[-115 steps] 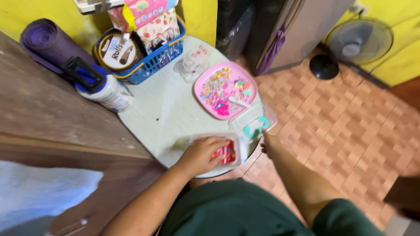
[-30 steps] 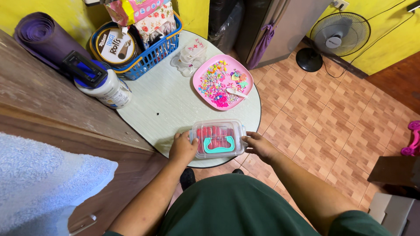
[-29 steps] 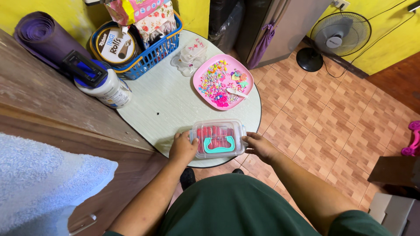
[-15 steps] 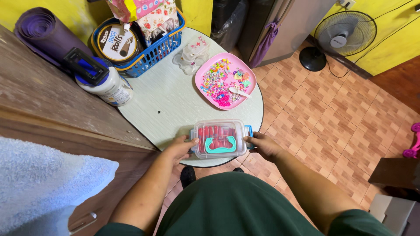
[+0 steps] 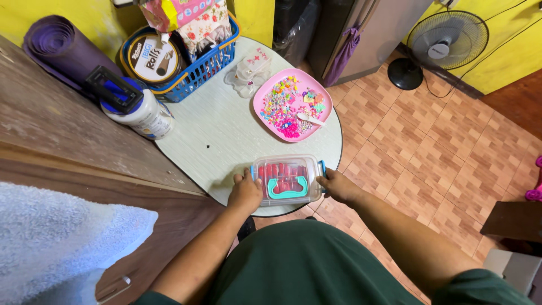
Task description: The person opens a clear plastic container and places multiple red-wrapped candies into it one by one, arranging them neatly. Then the person opens a small clear container and scoops colorful beads from a pink tray into it.
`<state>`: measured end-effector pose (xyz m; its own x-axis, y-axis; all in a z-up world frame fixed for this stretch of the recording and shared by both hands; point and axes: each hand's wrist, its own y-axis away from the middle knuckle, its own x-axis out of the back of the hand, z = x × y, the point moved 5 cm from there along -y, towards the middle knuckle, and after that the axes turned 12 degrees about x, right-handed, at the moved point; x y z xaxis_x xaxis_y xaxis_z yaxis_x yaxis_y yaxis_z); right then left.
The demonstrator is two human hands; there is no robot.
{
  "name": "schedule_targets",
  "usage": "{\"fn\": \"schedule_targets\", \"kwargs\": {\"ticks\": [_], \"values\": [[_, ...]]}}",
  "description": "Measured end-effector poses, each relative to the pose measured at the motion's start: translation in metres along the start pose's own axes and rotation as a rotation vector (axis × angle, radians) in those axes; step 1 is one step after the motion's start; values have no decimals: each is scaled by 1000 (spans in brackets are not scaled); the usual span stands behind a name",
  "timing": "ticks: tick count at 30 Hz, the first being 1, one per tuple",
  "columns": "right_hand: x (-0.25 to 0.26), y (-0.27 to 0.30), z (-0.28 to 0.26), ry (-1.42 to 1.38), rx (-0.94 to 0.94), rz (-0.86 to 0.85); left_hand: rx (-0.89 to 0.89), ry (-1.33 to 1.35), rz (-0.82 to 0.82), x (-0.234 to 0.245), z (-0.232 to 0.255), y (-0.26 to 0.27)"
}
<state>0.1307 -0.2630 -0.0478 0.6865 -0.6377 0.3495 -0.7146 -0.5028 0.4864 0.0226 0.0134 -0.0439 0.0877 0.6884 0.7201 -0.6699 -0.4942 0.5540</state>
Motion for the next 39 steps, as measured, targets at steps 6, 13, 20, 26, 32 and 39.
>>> {"fn": "schedule_targets", "kwargs": {"ticks": [6, 13, 20, 26, 32, 39], "values": [[-2, -10, 16, 265, 63, 26, -6, 14, -41, -13, -13, -14], [-8, 0, 23, -227, 158, 169, -173, 332, -214, 0, -28, -8], [83, 19, -105, -500, 446, 184, -364, 945, -465, 123, 70, -1], [168, 121, -288, -713, 887, 38, -827, 1117, -538, 277, 170, 88], [197, 180, -358, -664, 1120, -34, -1216, 830, -387, 345, 220, 159], [209, 175, -358, -613, 1170, -24, -1158, 934, -388, 359, 239, 161]]}}
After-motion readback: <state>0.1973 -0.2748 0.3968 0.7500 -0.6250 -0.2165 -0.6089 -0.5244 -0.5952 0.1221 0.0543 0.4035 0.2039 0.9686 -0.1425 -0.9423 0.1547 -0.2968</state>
